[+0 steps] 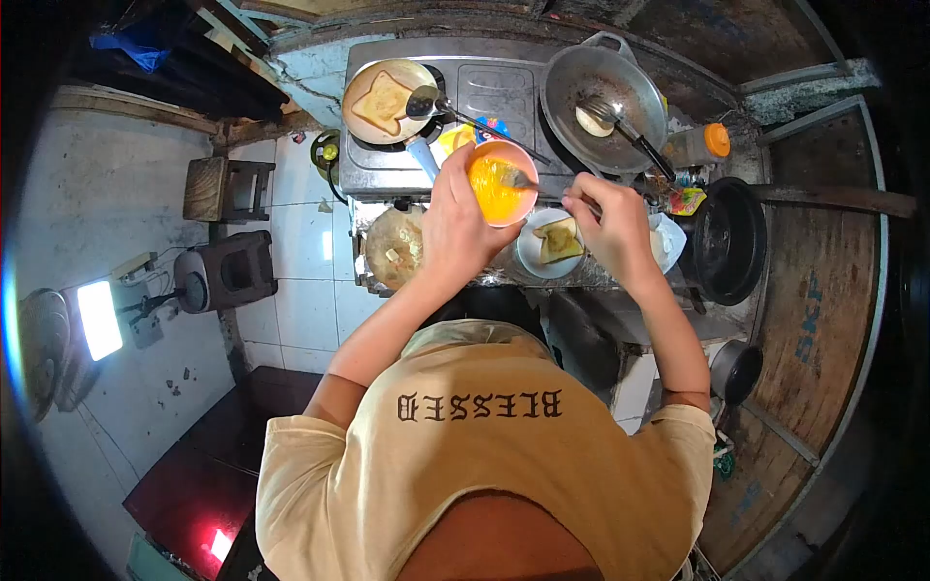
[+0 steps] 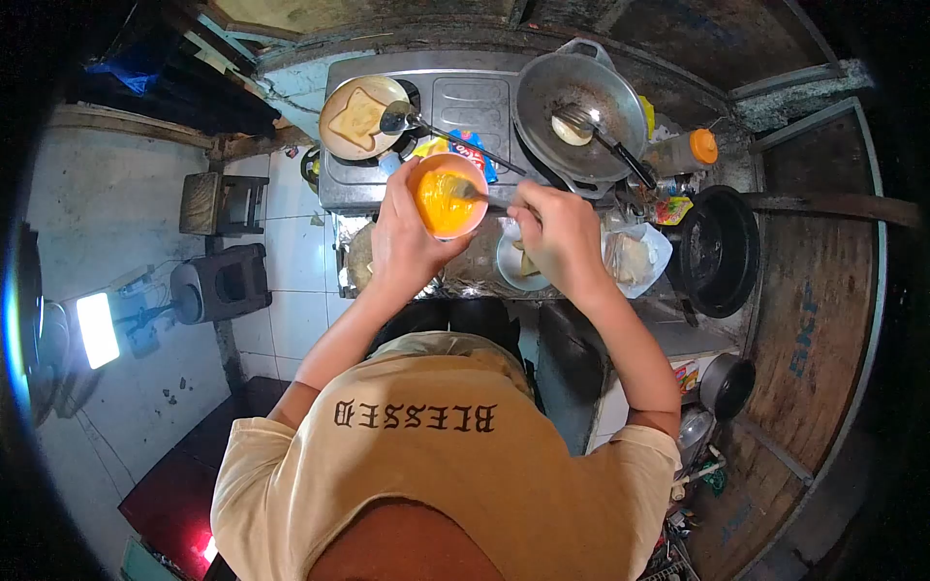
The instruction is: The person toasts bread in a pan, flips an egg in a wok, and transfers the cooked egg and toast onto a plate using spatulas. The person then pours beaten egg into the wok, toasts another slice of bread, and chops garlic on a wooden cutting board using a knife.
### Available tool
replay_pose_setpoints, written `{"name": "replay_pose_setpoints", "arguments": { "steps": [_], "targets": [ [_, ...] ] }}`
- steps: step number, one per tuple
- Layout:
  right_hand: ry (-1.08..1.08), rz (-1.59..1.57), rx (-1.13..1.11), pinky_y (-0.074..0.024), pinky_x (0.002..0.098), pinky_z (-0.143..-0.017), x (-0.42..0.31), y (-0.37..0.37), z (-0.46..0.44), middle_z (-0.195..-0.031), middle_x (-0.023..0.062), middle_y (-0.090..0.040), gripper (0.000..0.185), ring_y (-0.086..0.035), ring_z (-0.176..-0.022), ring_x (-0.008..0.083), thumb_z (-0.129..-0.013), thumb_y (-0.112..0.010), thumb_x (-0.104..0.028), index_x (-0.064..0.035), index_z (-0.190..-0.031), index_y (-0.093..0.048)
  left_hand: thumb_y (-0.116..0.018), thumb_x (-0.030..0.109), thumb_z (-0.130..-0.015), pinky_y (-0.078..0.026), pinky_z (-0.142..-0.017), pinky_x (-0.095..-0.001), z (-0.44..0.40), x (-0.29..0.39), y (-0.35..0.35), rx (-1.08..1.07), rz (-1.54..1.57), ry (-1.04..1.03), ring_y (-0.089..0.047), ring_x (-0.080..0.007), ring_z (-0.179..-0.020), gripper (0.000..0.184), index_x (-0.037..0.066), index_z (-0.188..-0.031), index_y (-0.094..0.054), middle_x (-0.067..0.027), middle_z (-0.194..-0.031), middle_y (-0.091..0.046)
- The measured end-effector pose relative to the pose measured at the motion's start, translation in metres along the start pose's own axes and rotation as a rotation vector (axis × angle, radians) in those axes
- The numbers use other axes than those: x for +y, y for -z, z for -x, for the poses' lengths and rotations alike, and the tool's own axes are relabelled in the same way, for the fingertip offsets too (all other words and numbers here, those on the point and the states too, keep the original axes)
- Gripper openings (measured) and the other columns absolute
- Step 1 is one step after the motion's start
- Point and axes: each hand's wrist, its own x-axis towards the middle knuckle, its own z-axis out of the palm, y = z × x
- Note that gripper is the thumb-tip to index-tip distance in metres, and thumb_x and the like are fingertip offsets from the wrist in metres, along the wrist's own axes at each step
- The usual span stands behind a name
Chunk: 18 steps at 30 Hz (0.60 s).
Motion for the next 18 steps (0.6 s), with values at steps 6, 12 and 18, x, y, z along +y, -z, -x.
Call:
{"name": "replay_pose_setpoints", "arguments": {
  "steps": [6,12,18],
  "targets": [
    [-0.054,0.042,0.179,-0.0424,0.0356,-0.053,0.007,-0.005,0.000,-0.064,0.0135,-0.058,0.005,-0.058,-0.060,0.0303,-0.072,-0.059,-0.008,-0.0040,-0.072,-0.057,-0.077,0.023,-0.057,-0.042,-0.088,-0.0373,-0.002,0.000,0.002,0.020,0.005,-0.023,-0.046,-0.0338,-0.109,0.088,-0.004,-0.125,-0.028,-0.0193,-0.120,-0.043],
    [0.113,-0.043,0.009,-0.0426,0.0383,-0.053,0.007,-0.011,0.005,-0.065,0.0139,-0.058,0.002,-0.057,-0.063,0.0344,-0.070,-0.057,-0.003,-0.0034,-0.070,-0.054,-0.077,0.022,-0.057,-0.041,-0.089,-0.0380,-0.004,0.003,0.001,0.040,-0.003,-0.032,-0.047,-0.0351,-0.108,0.088,-0.005,-0.125,-0.027,-0.0211,-0.119,-0.043],
    [0.078,-0.040,0.150,-0.0416,0.0372,-0.050,0.002,-0.005,0.003,-0.064,0.0145,-0.058,0.004,-0.056,-0.059,0.0336,-0.070,-0.058,-0.003,-0.0030,-0.070,-0.054,-0.077,0.020,-0.057,-0.040,-0.090,-0.0385,-0.005,0.006,0.000,0.043,-0.010,-0.013,-0.046,-0.0365,-0.108,0.087,-0.005,-0.123,-0.028,-0.0225,-0.120,-0.042]
  ]
}}
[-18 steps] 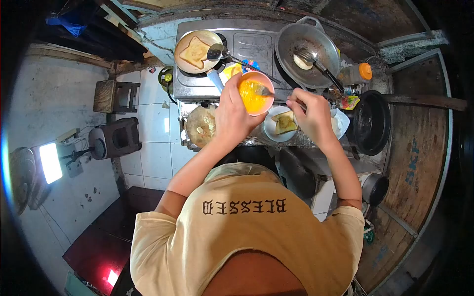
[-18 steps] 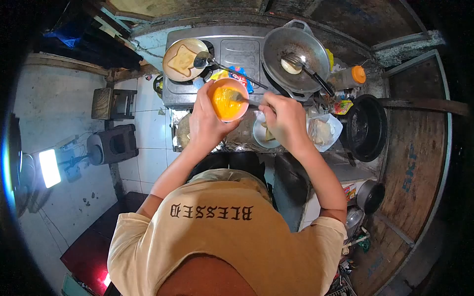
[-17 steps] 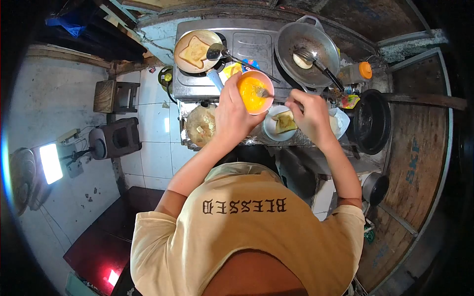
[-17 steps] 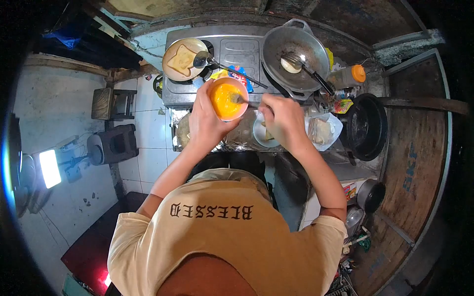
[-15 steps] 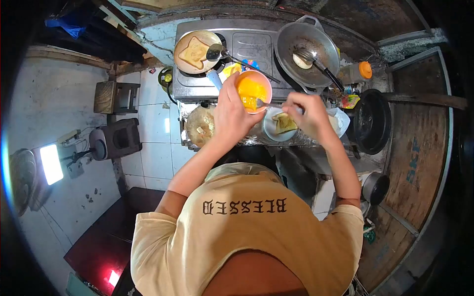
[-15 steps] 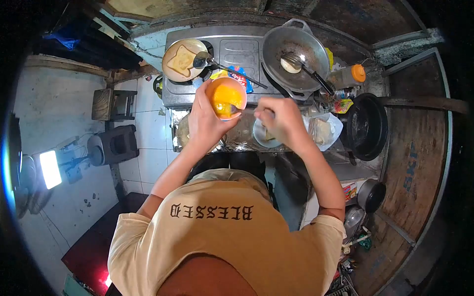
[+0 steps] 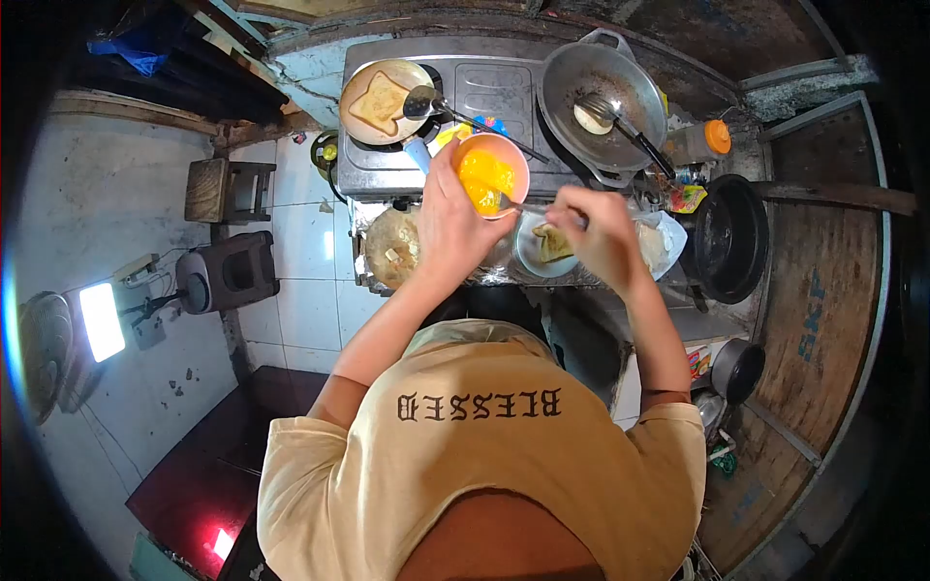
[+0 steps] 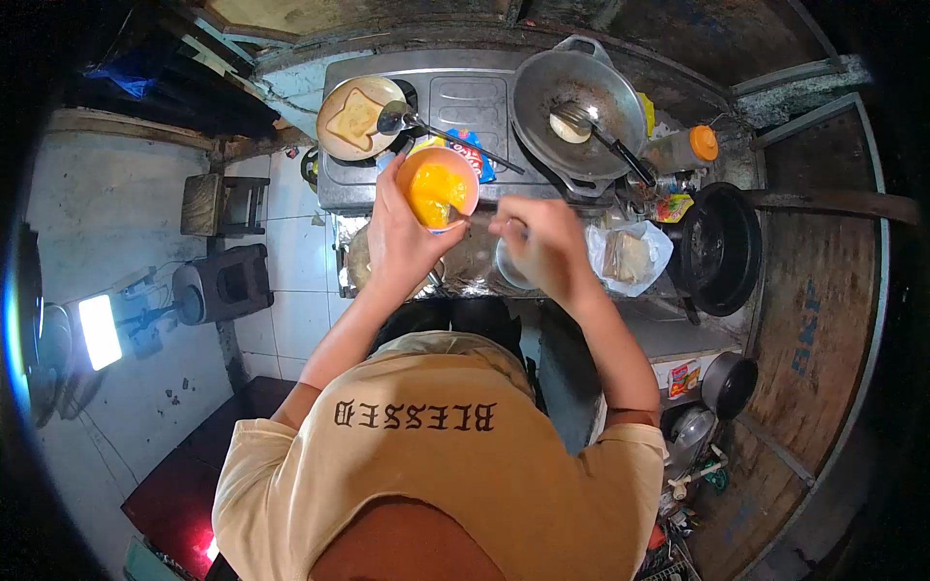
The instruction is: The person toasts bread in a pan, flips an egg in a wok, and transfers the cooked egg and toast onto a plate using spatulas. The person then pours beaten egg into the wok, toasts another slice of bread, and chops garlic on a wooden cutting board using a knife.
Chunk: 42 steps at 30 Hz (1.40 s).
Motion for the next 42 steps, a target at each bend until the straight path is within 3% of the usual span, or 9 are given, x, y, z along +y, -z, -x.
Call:
{"name": "replay_pose_setpoints", "arguments": {
  "steps": [16,23,25,29,31,32,35,38,42],
  "targets": [
    [0.060,-0.131,-0.125,-0.0431,0.0375,-0.052,0.011,-0.002,0.003,-0.062,0.0126,-0.057,0.005,-0.057,-0.060,0.0326,-0.072,-0.058,-0.006,-0.0030,-0.069,-0.055,-0.077,0.018,-0.056,-0.042,-0.086,-0.0397,0.004,-0.001,-0.012,-0.016,0.023,0.018,-0.046,-0.0370,-0.106,0.089,-0.006,-0.124,-0.027,-0.0230,-0.118,-0.042],
    [-0.080,0.038,-0.103,-0.0428,0.0382,-0.052,0.018,0.000,0.014,-0.063,0.0135,-0.058,0.007,-0.058,-0.062,0.0326,-0.068,-0.062,-0.005,-0.0031,-0.068,-0.056,-0.080,0.023,-0.058,-0.041,-0.088,-0.0400,0.021,-0.015,-0.033,-0.015,0.102,-0.016,-0.046,-0.0383,-0.106,0.090,-0.006,-0.124,-0.026,-0.0243,-0.118,-0.041],
    [-0.120,0.200,-0.111,-0.0415,0.0308,-0.049,0.033,-0.005,0.022,-0.060,0.0132,-0.056,0.008,-0.058,-0.055,0.0244,-0.069,-0.064,-0.004,0.0003,-0.071,-0.058,-0.079,0.022,-0.058,-0.041,-0.087,-0.0400,0.034,-0.020,-0.045,-0.048,0.209,-0.020,-0.047,-0.0389,-0.105,0.090,-0.007,-0.124,-0.026,-0.0244,-0.117,-0.041],
    [-0.197,0.202,-0.212,-0.0460,0.0370,-0.058,0.094,-0.044,0.054,-0.069,0.0141,-0.061,0.007,-0.060,-0.067,0.0315,-0.067,-0.066,-0.007,-0.0048,-0.072,-0.061,-0.079,0.024,-0.056,-0.042,-0.085,-0.0395,0.076,-0.047,-0.073,-0.204,0.259,0.017,-0.049,-0.0385,-0.101,0.087,-0.006,-0.122,-0.030,-0.0217,-0.113,-0.043],
    [-0.336,-0.068,-0.025,-0.0468,0.0334,-0.055,0.110,-0.061,0.062,-0.068,0.0093,-0.063,0.009,-0.061,-0.060,0.0241,-0.068,-0.068,-0.009,-0.0052,-0.074,-0.062,-0.081,0.024,-0.052,-0.041,-0.084,-0.0415,0.098,-0.066,-0.096,-0.145,0.193,-0.065,-0.048,-0.0375,-0.098,0.089,-0.002,-0.122,-0.030,-0.0194,-0.112,-0.044],
    [-0.635,-0.256,-0.079,-0.0442,0.0267,-0.048,0.106,-0.059,0.062,-0.065,0.0039,-0.062,0.013,-0.059,-0.053,0.0134,-0.071,-0.070,-0.012,-0.0032,-0.073,-0.061,-0.082,0.024,-0.051,-0.039,-0.085,-0.0423,0.110,-0.076,-0.107,-0.203,0.128,-0.034,-0.045,-0.0371,-0.099,0.092,0.000,-0.123,-0.030,-0.0178,-0.112,-0.043],
    [-0.729,-0.667,0.093,-0.0405,0.0213,-0.045,0.158,-0.112,0.087,-0.060,0.0020,-0.058,0.016,-0.055,-0.050,0.0070,-0.077,-0.067,-0.015,-0.0009,-0.074,-0.060,-0.082,0.025,-0.048,-0.035,-0.084,-0.0434,0.135,-0.099,-0.137,-0.302,0.073,0.048,-0.041,-0.0348,-0.097,0.093,0.004,-0.123,-0.031,-0.0146,-0.112,-0.043],
    [-0.691,-0.445,0.155,-0.0408,0.0261,-0.046,0.218,-0.177,0.112,-0.051,0.0043,-0.054,0.021,-0.054,-0.046,0.0118,-0.082,-0.061,-0.019,-0.0007,-0.073,-0.058,-0.082,0.025,-0.047,-0.035,-0.084,-0.0438,0.154,-0.126,-0.173,-0.345,0.045,0.167,-0.043,-0.0360,-0.097,0.094,0.003,-0.122,-0.031,-0.0153,-0.112,-0.044],
    [-0.553,-0.410,0.274,-0.0442,0.0329,-0.057,0.254,-0.225,0.112,-0.068,0.0109,-0.056,0.017,-0.059,-0.062,0.0220,-0.081,-0.058,-0.016,0.0002,-0.076,-0.058,-0.080,0.023,-0.048,-0.035,-0.083,-0.0448,0.162,-0.153,-0.224,-0.240,-0.041,0.146,-0.044,-0.0383,-0.095,0.089,0.000,-0.120,-0.032,-0.0175,-0.110,-0.046]
  ]
}}
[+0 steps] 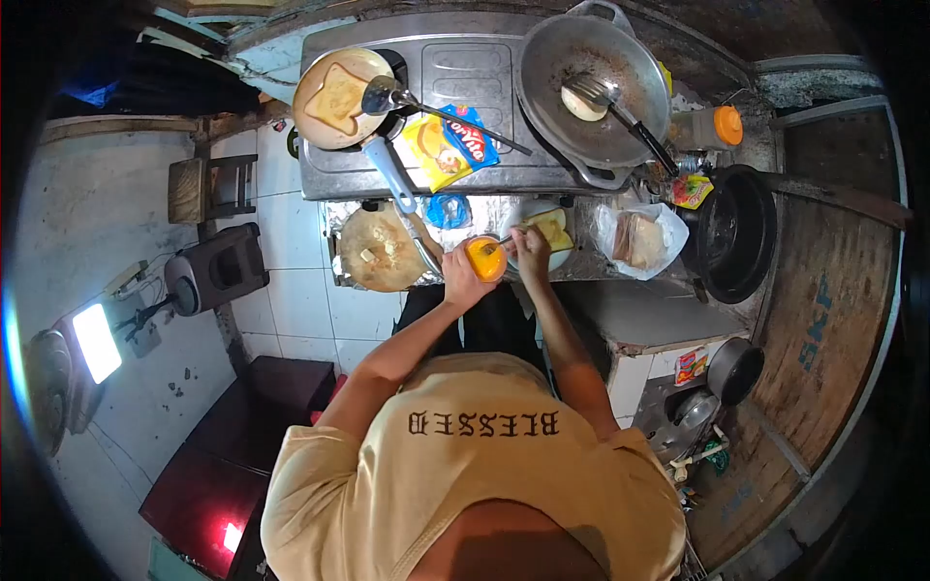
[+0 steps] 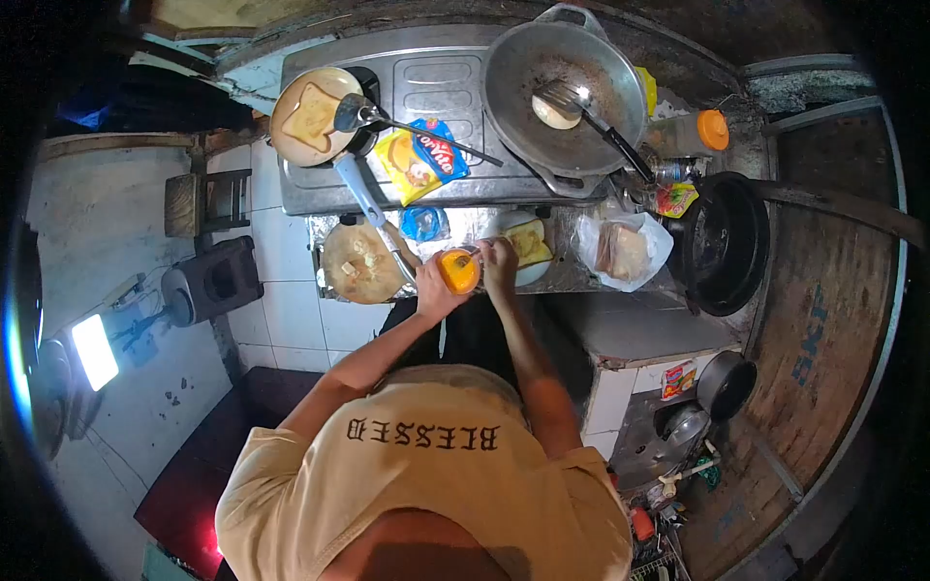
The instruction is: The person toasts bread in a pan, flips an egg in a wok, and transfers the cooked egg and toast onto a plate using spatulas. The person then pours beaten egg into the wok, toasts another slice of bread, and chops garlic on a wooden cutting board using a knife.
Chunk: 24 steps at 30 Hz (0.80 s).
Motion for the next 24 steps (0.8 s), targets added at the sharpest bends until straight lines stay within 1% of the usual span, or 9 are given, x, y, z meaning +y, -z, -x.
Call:
{"name": "replay_pose_setpoints", "arguments": {
  "steps": [1,3,6,7,9,14,19,21,24],
  "targets": [
    [-0.116,-0.025,-0.069,-0.0451,0.0338,-0.061,-0.034,0.000,-0.005,-0.069,0.0114,-0.058,0.016,-0.059,-0.063,0.0235,-0.081,-0.057,-0.015,-0.0001,-0.078,-0.059,-0.079,0.023,-0.050,-0.035,-0.083,-0.0454,-0.004,-0.004,-0.011,0.061,-0.021,-0.031,-0.044,-0.0391,-0.095,0.087,-0.001,-0.119,-0.032,-0.0183,-0.109,-0.046],
    [0.141,0.120,-0.048,-0.0458,0.0327,-0.059,0.004,-0.015,-0.022,-0.071,0.0107,-0.059,0.014,-0.059,-0.062,0.0206,-0.081,-0.056,-0.014,-0.0003,-0.080,-0.059,-0.077,0.022,-0.054,-0.035,-0.083,-0.0462,-0.008,-0.007,-0.032,0.039,-0.025,0.051,-0.044,-0.0398,-0.096,0.082,-0.003,-0.118,-0.032,-0.0198,-0.108,-0.046],
    [-0.066,-0.106,-0.055,-0.0463,0.0323,-0.060,0.008,-0.030,-0.041,-0.071,0.0123,-0.061,0.014,-0.060,-0.064,0.0227,-0.080,-0.057,-0.013,0.0001,-0.081,-0.057,-0.076,0.021,-0.054,-0.033,-0.087,-0.0443,-0.023,-0.006,-0.059,0.149,-0.095,0.150,-0.044,-0.0382,-0.096,0.087,-0.006,-0.122,-0.028,-0.0206,-0.108,-0.045],
    [0.022,-0.035,-0.029,-0.0448,0.0256,-0.057,0.007,-0.033,-0.050,-0.069,0.0061,-0.059,0.008,-0.056,-0.063,0.0121,-0.082,-0.056,-0.009,-0.0012,-0.083,-0.054,-0.076,0.021,-0.054,-0.033,-0.087,-0.0443,-0.030,-0.008,-0.068,0.137,-0.091,0.155,-0.044,-0.0382,-0.096,0.087,-0.006,-0.122,-0.028,-0.0206,-0.108,-0.045],
    [0.074,0.050,0.083,-0.0464,0.0280,-0.060,-0.005,-0.033,-0.063,-0.072,0.0092,-0.061,0.006,-0.059,-0.065,0.0159,-0.081,-0.056,-0.006,-0.0001,-0.081,-0.056,-0.074,0.022,-0.058,-0.032,-0.087,-0.0448,-0.044,-0.011,-0.090,0.228,-0.128,0.262,-0.043,-0.0395,-0.094,0.083,-0.006,-0.121,-0.029,-0.0216,-0.108,-0.045],
    [0.063,0.089,0.007,-0.0476,0.0289,-0.062,-0.001,-0.038,-0.065,-0.075,0.0118,-0.063,0.007,-0.062,-0.068,0.0193,-0.079,-0.056,-0.004,0.0023,-0.079,-0.058,-0.061,0.024,-0.071,-0.028,-0.090,-0.0484,-0.051,-0.040,-0.123,0.185,-0.234,0.407,-0.041,-0.0426,-0.096,0.051,-0.012,-0.101,-0.039,-0.0281,-0.097,-0.046],
    [0.112,0.076,0.041,-0.0482,0.0287,-0.065,0.013,-0.053,-0.054,-0.076,0.0115,-0.063,0.010,-0.062,-0.069,0.0193,-0.079,-0.058,-0.006,0.0032,-0.083,-0.060,-0.058,0.019,-0.073,-0.023,-0.096,-0.0504,-0.041,-0.065,-0.134,0.127,-0.261,0.449,-0.037,-0.0453,-0.104,0.044,-0.012,-0.099,-0.040,-0.0301,-0.102,-0.044],
    [0.022,0.042,0.070,-0.0484,0.0284,-0.065,0.018,-0.053,-0.046,-0.078,0.0113,-0.063,0.011,-0.062,-0.070,0.0182,-0.080,-0.058,-0.006,0.0033,-0.084,-0.059,-0.049,0.017,-0.081,-0.024,-0.097,-0.0502,-0.036,-0.067,-0.135,0.203,-0.266,0.360,-0.040,-0.0427,-0.104,0.037,-0.010,-0.103,-0.039,-0.0276,-0.103,-0.045],
    [-0.089,-0.058,0.103,-0.0491,0.0273,-0.065,0.037,-0.056,-0.047,-0.080,0.0111,-0.063,0.012,-0.062,-0.072,0.0165,-0.082,-0.058,-0.007,0.0034,-0.088,-0.058,-0.059,0.020,-0.075,-0.024,-0.095,-0.0507,-0.035,-0.062,-0.128,0.226,-0.126,0.352,-0.038,-0.0452,-0.105,0.049,-0.010,-0.107,-0.036,-0.0299,-0.107,-0.042]
  ]
}}
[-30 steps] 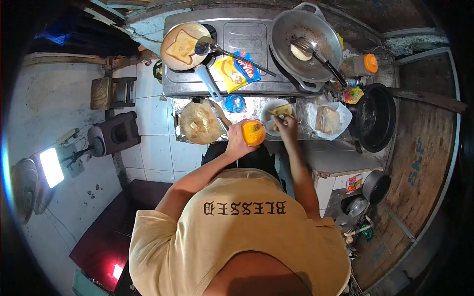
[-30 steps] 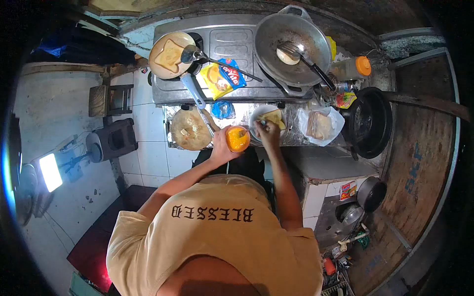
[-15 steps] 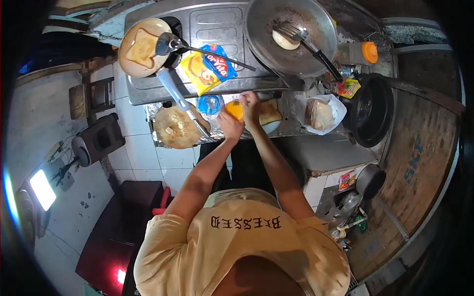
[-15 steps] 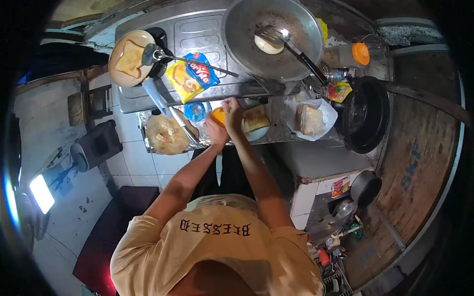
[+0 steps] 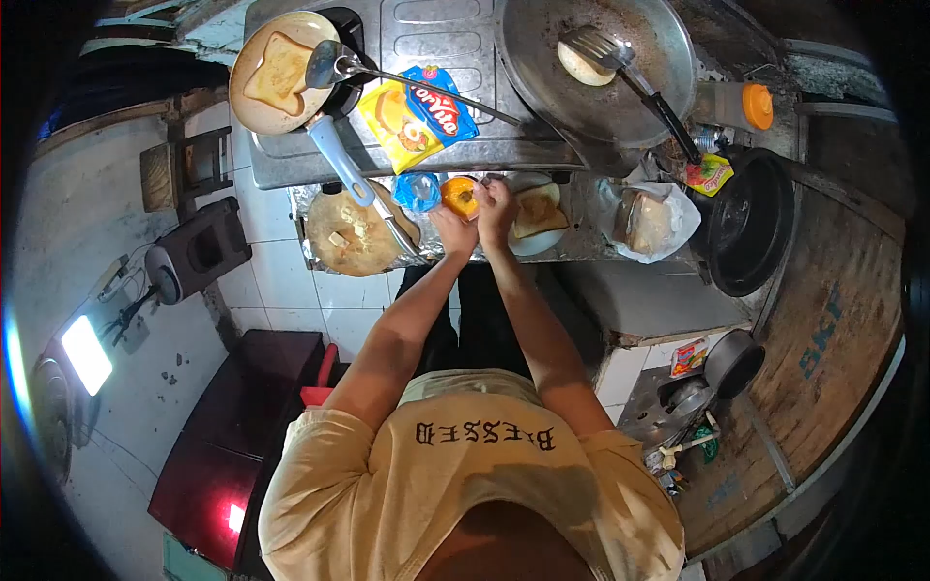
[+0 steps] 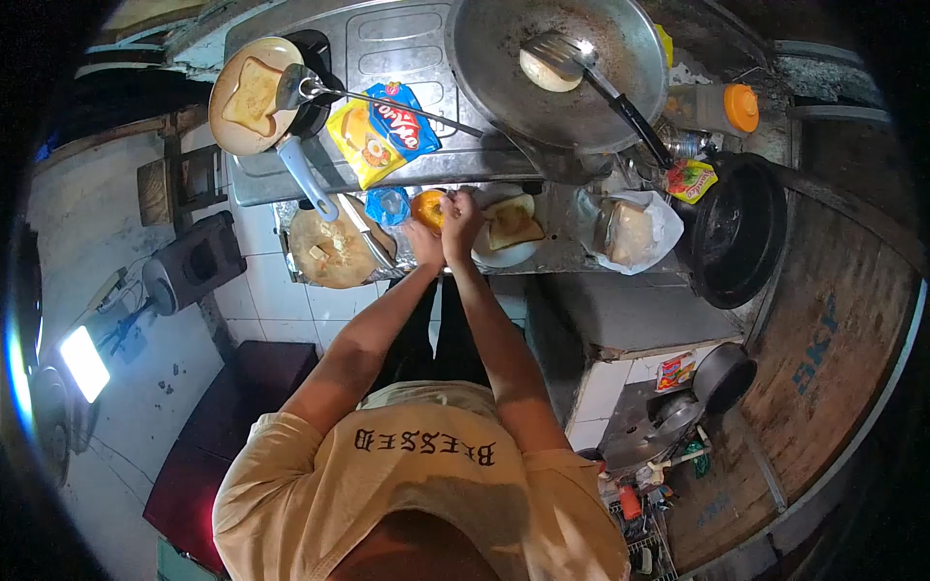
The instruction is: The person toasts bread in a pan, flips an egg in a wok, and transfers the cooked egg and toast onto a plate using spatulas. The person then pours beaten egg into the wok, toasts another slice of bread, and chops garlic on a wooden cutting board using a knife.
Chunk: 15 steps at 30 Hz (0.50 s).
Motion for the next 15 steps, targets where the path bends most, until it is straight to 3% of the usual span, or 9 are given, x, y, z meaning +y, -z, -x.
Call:
{"name": "replay_pose_setpoints", "arguments": {
  "steps": [3,5,6,7,9,11,13,15],
  "targets": [
    [-0.144,-0.274,0.010,-0.0507,0.0256,-0.066,0.017,-0.011,-0.001,-0.082,0.0109,-0.061,0.016,-0.062,-0.073,0.0169,-0.083,-0.058,-0.008,0.0035,-0.093,-0.054,-0.069,0.022,-0.067,-0.027,-0.090,-0.0497,0.002,0.002,0.009,-0.027,0.145,0.039,-0.036,-0.0455,-0.104,0.063,-0.008,-0.110,-0.034,-0.0302,-0.108,-0.039],
    [-0.228,-0.421,-0.026,-0.0516,0.0257,-0.066,0.004,-0.014,-0.002,-0.082,0.0107,-0.060,0.015,-0.061,-0.073,0.0170,-0.084,-0.057,-0.010,0.0030,-0.091,-0.053,-0.074,0.012,-0.057,-0.032,-0.090,-0.0443,-0.001,0.005,0.021,-0.039,0.268,0.029,-0.039,-0.0418,-0.099,0.068,-0.005,-0.109,-0.034,-0.0243,-0.105,-0.041],
    [-0.111,-0.227,-0.005,-0.0472,0.0293,-0.066,0.005,-0.015,-0.001,-0.080,0.0107,-0.060,0.015,-0.060,-0.074,0.0186,-0.082,-0.058,-0.009,0.0013,-0.089,-0.051,-0.074,0.008,-0.055,-0.034,-0.088,-0.0424,0.004,-0.008,0.011,-0.078,0.280,0.104,-0.040,-0.0405,-0.100,0.072,-0.004,-0.113,-0.034,-0.0229,-0.107,-0.041],
    [-0.108,-0.228,-0.007,-0.0472,0.0293,-0.066,-0.003,-0.010,-0.001,-0.080,0.0107,-0.060,0.015,-0.060,-0.074,0.0186,-0.082,-0.058,-0.009,0.0013,-0.089,-0.051,-0.074,0.008,-0.055,-0.034,-0.088,-0.0424,0.004,-0.011,0.012,-0.075,0.281,0.103,-0.040,-0.0405,-0.100,0.072,-0.004,-0.113,-0.034,-0.0229,-0.107,-0.041],
    [0.201,0.140,-0.014,-0.0486,0.0285,-0.059,-0.012,0.003,-0.002,-0.079,0.0104,-0.060,0.013,-0.061,-0.069,0.0191,-0.082,-0.058,-0.010,-0.0007,-0.090,-0.054,-0.078,0.013,-0.052,-0.033,-0.089,-0.0443,0.002,-0.012,0.012,-0.124,0.285,0.117,-0.039,-0.0406,-0.105,0.081,-0.002,-0.118,-0.033,-0.0241,-0.111,-0.039],
    [0.177,0.152,0.005,-0.0465,0.0311,-0.058,-0.016,0.014,-0.003,-0.074,0.0107,-0.060,0.011,-0.061,-0.067,0.0215,-0.077,-0.062,-0.010,-0.0012,-0.082,-0.057,-0.080,0.016,-0.050,-0.035,-0.087,-0.0443,-0.002,-0.011,0.009,-0.133,0.222,0.093,-0.041,-0.0405,-0.104,0.084,-0.003,-0.118,-0.034,-0.0246,-0.111,-0.042],
    [0.151,0.396,-0.025,-0.0455,0.0327,-0.058,-0.015,0.036,-0.003,-0.069,0.0112,-0.060,0.012,-0.060,-0.064,0.0238,-0.072,-0.066,-0.010,-0.0008,-0.073,-0.058,-0.082,0.020,-0.049,-0.036,-0.085,-0.0442,-0.010,0.001,0.019,-0.145,0.158,0.078,-0.044,-0.0403,-0.103,0.088,-0.003,-0.119,-0.034,-0.0252,-0.110,-0.044],
    [0.145,0.442,-0.063,-0.0444,0.0341,-0.057,0.001,0.050,-0.008,-0.068,0.0126,-0.060,0.008,-0.059,-0.063,0.0276,-0.070,-0.065,-0.007,-0.0016,-0.071,-0.060,-0.079,0.028,-0.055,-0.042,-0.078,-0.0447,-0.026,0.019,0.033,-0.418,0.121,0.199,-0.052,-0.0400,-0.092,0.080,-0.006,-0.114,-0.036,-0.0245,-0.100,-0.053]
  ]
}}
